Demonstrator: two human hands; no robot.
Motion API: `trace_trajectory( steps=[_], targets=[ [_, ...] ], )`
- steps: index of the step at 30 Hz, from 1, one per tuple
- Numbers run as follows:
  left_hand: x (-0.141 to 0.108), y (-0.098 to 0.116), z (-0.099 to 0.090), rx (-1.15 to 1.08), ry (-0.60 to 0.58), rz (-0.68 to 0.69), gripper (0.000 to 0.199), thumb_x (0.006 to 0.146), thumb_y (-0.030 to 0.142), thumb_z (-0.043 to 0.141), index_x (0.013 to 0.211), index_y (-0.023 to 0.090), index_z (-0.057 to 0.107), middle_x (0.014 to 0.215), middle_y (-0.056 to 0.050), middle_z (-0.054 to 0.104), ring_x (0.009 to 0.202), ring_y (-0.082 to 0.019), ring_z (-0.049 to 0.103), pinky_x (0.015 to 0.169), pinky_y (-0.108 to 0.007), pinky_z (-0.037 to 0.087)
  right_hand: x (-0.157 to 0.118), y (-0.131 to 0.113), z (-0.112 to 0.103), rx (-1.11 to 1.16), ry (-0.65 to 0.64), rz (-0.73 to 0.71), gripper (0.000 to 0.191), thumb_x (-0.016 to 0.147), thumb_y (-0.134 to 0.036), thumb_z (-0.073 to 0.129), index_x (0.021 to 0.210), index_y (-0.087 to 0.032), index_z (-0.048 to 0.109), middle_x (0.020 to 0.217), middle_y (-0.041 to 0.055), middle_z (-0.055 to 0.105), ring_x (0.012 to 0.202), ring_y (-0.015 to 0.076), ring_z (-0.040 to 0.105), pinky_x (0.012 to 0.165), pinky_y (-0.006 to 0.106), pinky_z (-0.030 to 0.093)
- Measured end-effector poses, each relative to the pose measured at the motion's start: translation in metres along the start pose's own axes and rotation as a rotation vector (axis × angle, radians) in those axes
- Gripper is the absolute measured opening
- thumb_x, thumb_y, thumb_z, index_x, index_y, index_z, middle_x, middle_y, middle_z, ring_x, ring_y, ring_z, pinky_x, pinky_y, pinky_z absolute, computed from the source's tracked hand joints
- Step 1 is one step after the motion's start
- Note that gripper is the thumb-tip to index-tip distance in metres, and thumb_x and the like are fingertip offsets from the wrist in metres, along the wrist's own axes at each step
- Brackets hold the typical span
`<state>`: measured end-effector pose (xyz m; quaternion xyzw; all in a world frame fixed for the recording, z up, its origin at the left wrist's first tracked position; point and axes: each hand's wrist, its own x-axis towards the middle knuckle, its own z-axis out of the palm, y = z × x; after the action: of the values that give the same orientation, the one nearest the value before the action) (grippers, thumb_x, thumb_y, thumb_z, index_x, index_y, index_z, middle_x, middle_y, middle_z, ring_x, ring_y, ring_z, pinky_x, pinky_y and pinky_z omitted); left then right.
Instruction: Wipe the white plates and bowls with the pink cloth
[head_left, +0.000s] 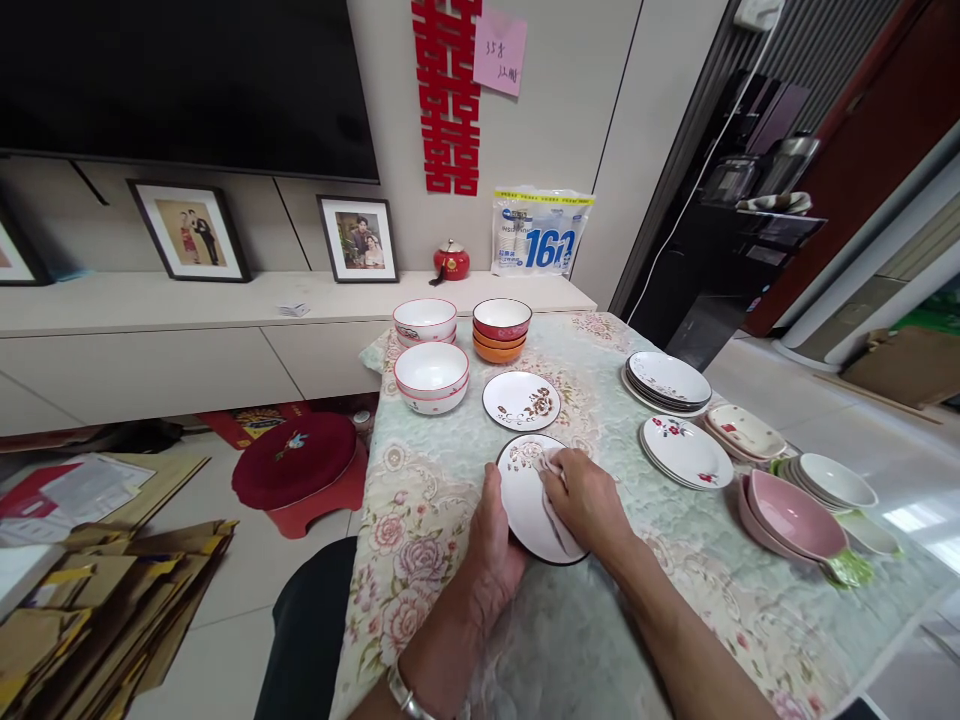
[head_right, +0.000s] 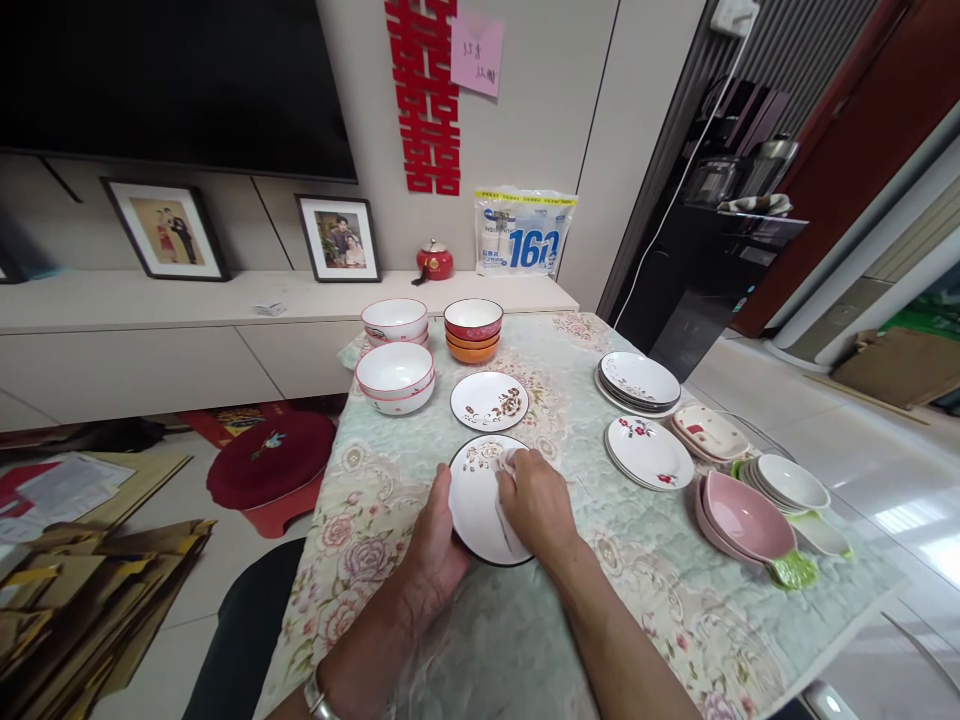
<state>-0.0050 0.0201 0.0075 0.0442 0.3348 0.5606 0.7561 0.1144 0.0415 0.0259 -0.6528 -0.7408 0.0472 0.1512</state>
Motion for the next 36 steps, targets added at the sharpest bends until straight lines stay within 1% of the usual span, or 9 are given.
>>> trace_trajectory(
  steps=[3, 7, 13, 17, 20, 25, 30, 33, 36],
  targets=[
    [0.001, -0.001, 0.001, -0.024, -0.024, -0.005, 0.052, 0.088, 0.052, 0.048, 0.122, 0.016, 0.062, 0.111, -0.012, 0.072, 0.107, -0.027, 0.065, 0.096, -0.040, 0.048, 0.010, -0.002, 0.011, 0.090, 0.125, -0.047, 0.018, 0.090, -0.025, 0.051, 0.101, -0.015, 0.061, 0.097, 0.0127, 0.063, 0.092, 0.0245, 0.058, 0.077, 0.032, 0.041],
    [0.001, 0.001, 0.000, -0.066, -0.058, -0.019, 0.047, 0.089, 0.048, 0.049, 0.120, 0.015, 0.063, 0.112, -0.011, 0.071, 0.108, -0.026, 0.064, 0.098, -0.038, 0.047, 0.011, -0.010, 0.017, 0.325, 0.130, -0.332, 0.018, 0.088, -0.020, 0.054, 0.104, -0.018, 0.063, 0.105, 0.0102, 0.063, 0.102, 0.0229, 0.054, 0.088, 0.033, 0.042],
    [-0.002, 0.003, -0.003, -0.063, -0.026, -0.036, 0.045, 0.088, 0.047, 0.050, 0.099, 0.007, 0.069, 0.095, -0.015, 0.074, 0.100, -0.028, 0.067, 0.093, -0.038, 0.049, -0.005, -0.010, -0.008, 0.608, -0.260, -0.425, 0.007, 0.080, -0.024, 0.067, 0.087, -0.022, 0.067, 0.087, -0.0015, 0.066, 0.083, 0.0144, 0.059, 0.076, 0.024, 0.042],
    [-0.002, 0.002, 0.000, -0.068, 0.004, -0.036, 0.047, 0.087, 0.048, 0.050, 0.106, 0.008, 0.067, 0.100, -0.016, 0.073, 0.101, -0.030, 0.066, 0.091, -0.040, 0.050, -0.008, 0.012, -0.022, 0.661, -0.582, -0.251, 0.011, 0.074, -0.028, 0.070, 0.083, -0.021, 0.069, 0.077, -0.0049, 0.065, 0.072, 0.0121, 0.057, 0.064, 0.021, 0.040],
    [-0.001, 0.001, 0.001, -0.051, 0.016, -0.042, 0.051, 0.088, 0.050, 0.047, 0.112, 0.008, 0.065, 0.104, -0.017, 0.072, 0.103, -0.030, 0.066, 0.092, -0.041, 0.050, -0.005, 0.030, -0.026, 0.609, -0.657, -0.116, 0.012, 0.072, -0.029, 0.069, 0.080, -0.020, 0.069, 0.073, -0.0051, 0.063, 0.068, 0.0121, 0.054, 0.059, 0.020, 0.037],
    [-0.002, 0.001, 0.003, 0.003, 0.045, -0.030, 0.054, 0.087, 0.052, 0.048, 0.117, 0.010, 0.063, 0.105, -0.016, 0.073, 0.104, -0.031, 0.066, 0.091, -0.043, 0.050, 0.001, 0.036, -0.026, 0.360, -0.390, -0.044, 0.017, 0.079, -0.035, 0.061, 0.073, -0.020, 0.063, 0.069, -0.0024, 0.062, 0.065, 0.0134, 0.053, 0.058, 0.023, 0.033],
    [-0.003, 0.000, 0.002, 0.006, -0.001, -0.030, 0.054, 0.086, 0.053, 0.050, 0.119, 0.013, 0.063, 0.110, -0.015, 0.072, 0.107, -0.030, 0.065, 0.093, -0.041, 0.049, 0.007, 0.021, -0.009, 0.075, 0.001, -0.003, 0.017, 0.090, -0.026, 0.049, 0.092, -0.019, 0.064, 0.089, 0.0061, 0.065, 0.083, 0.0187, 0.058, 0.071, 0.027, 0.038],
    [-0.002, 0.000, 0.002, -0.014, -0.028, -0.018, 0.051, 0.087, 0.051, 0.051, 0.121, 0.014, 0.062, 0.113, -0.013, 0.071, 0.109, -0.029, 0.064, 0.096, -0.040, 0.048, 0.009, 0.008, 0.004, 0.091, 0.090, -0.076, 0.021, 0.091, -0.022, 0.048, 0.103, -0.018, 0.064, 0.099, 0.0101, 0.063, 0.094, 0.0212, 0.056, 0.080, 0.029, 0.041],
    [-0.002, 0.001, 0.002, -0.054, -0.070, -0.016, 0.049, 0.088, 0.048, 0.050, 0.123, 0.015, 0.061, 0.115, -0.011, 0.070, 0.111, -0.027, 0.063, 0.098, -0.038, 0.047, 0.007, -0.006, 0.008, 0.269, 0.074, -0.293, 0.028, 0.088, -0.017, 0.051, 0.113, -0.020, 0.063, 0.109, 0.0097, 0.061, 0.104, 0.0212, 0.053, 0.088, 0.030, 0.042]
  ],
)
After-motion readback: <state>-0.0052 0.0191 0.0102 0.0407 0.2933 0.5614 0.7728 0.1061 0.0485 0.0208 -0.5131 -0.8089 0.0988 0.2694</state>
